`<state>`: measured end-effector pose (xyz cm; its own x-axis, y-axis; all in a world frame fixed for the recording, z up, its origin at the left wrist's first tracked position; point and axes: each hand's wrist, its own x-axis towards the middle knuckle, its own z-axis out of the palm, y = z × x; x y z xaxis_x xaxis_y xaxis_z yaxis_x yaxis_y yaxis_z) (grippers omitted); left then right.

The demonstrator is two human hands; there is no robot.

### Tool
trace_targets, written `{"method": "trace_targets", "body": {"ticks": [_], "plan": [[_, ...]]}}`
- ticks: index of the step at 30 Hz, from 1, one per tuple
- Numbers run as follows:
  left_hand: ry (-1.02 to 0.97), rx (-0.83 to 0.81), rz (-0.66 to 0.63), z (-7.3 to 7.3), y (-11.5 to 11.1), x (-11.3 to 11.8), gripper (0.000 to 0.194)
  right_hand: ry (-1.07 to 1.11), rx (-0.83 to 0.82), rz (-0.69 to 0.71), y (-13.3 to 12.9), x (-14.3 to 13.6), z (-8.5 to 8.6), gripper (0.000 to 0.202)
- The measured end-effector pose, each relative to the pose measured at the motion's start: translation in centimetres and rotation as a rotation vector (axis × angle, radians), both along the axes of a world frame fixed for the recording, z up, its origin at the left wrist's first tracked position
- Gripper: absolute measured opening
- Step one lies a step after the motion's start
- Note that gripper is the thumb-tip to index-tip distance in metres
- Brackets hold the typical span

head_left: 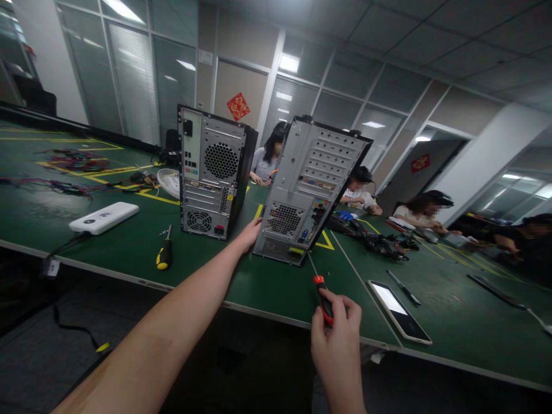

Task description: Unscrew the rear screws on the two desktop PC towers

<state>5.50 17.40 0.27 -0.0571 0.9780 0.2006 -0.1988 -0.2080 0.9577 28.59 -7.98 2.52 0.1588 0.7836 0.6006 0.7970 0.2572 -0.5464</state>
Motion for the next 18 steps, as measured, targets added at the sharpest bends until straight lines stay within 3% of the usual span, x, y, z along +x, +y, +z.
{"method": "trace_targets", "body": {"ticks": [18], "plan": [[-0.022, -0.020, -0.008, -0.22, 0.21, 0.03, 0.052, 0.004, 0.032, -0.048, -0.04, -0.01, 0.18, 0.041]]}}
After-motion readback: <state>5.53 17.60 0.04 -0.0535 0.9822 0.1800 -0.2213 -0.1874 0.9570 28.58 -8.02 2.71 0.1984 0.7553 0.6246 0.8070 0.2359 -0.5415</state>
